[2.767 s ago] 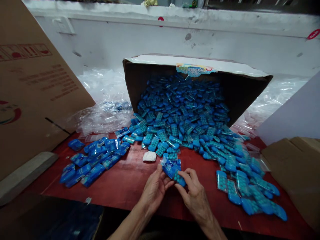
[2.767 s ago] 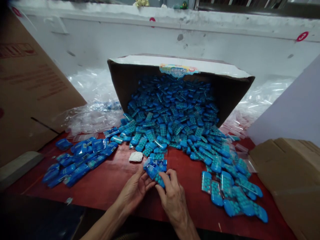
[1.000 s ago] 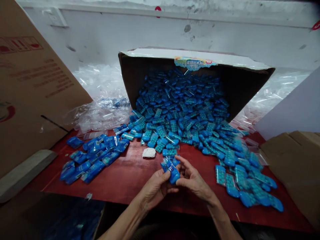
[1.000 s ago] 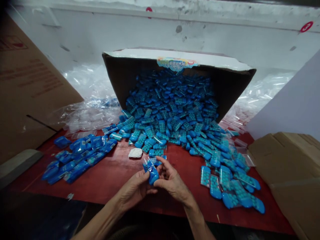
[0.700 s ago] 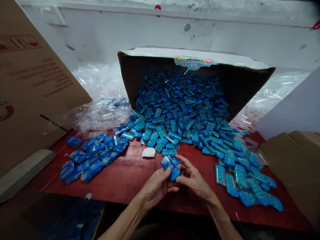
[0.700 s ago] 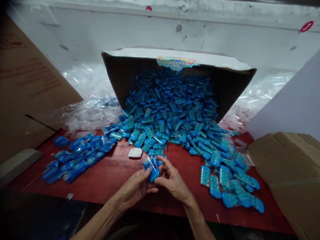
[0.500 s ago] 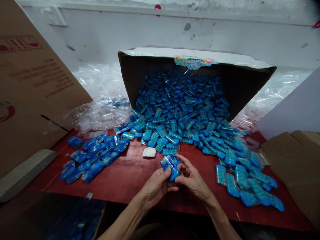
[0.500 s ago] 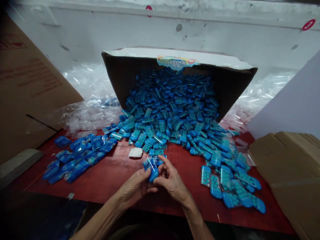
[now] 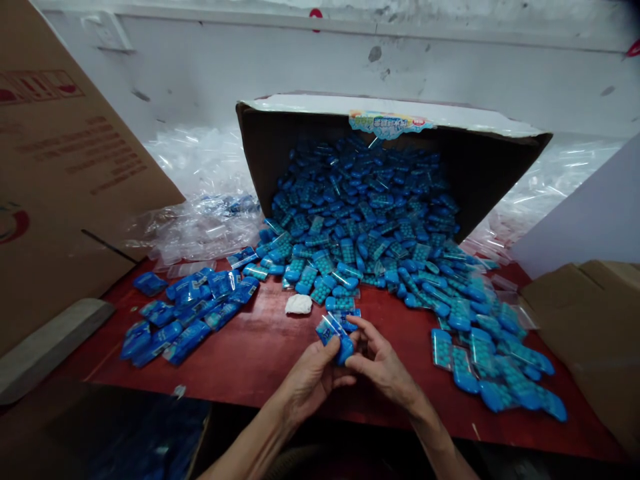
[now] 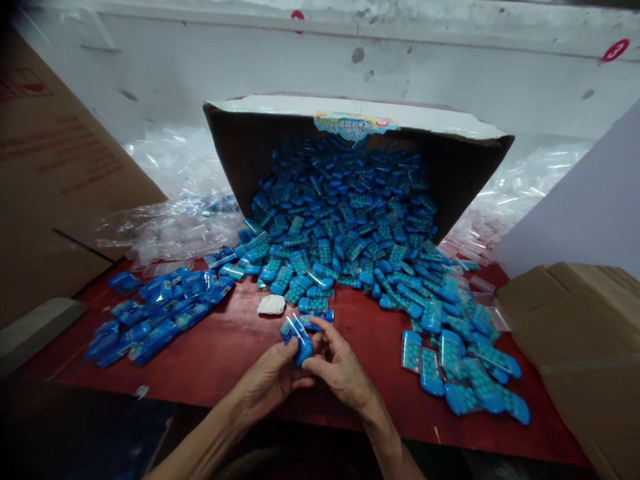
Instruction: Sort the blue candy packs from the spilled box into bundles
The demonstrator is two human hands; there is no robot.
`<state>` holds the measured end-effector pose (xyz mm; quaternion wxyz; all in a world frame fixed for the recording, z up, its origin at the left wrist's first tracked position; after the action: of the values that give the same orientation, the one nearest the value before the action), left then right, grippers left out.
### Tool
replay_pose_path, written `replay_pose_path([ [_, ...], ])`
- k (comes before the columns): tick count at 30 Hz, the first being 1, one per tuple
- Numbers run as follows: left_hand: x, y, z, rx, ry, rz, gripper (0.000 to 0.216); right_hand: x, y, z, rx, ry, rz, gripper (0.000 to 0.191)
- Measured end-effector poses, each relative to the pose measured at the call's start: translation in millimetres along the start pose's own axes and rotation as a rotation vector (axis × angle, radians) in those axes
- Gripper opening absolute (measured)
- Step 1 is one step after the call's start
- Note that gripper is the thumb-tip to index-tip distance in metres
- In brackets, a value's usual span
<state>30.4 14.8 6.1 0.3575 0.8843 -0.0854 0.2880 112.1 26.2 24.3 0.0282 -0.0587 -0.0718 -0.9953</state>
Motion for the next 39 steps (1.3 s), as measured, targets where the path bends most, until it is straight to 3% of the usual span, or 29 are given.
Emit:
replay_pose_path([
  [12, 1.8, 3.9, -0.9, -0.035, 0.028, 0.131, 0.025, 5.4, 0.3, 0.7, 0.066, -0.134, 0.085, 0.063],
  [19, -1.2, -0.4, 1.8, 0.022, 0.103, 0.043, 0.023, 7.1, 2.7, -2.6, 0.079, -0.073, 0.052, 0.062],
  [26, 1.0, 0.6, 3.0, -0.008, 0.031, 0.033, 0.030, 2.6, 0.1, -3.8, 0.056, -0.079, 0.060, 0.059],
  [32, 0.3, 0.5, -1.8, 0.056, 0.093, -0.001, 0.023, 3.8, -1.3, -1.3, 0.064, -0.062, 0.018, 0.062],
  [39, 1.8, 2.8, -2.0, -0.019, 0.072, 0.072, 0.028, 0.9, -4.3, -4.2, 0.061, -0.044, 0.005, 0.062],
])
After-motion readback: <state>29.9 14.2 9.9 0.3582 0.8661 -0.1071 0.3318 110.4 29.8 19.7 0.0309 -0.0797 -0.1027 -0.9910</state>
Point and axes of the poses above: each hand's wrist, its own y-axis away from the middle knuckle, its own x-axis out of the palm, z = x × y, the point moved 8 cm from there along -y, towards the middle knuckle, and after that the axes turned 12 degrees about -z, right-handed, at the moved point
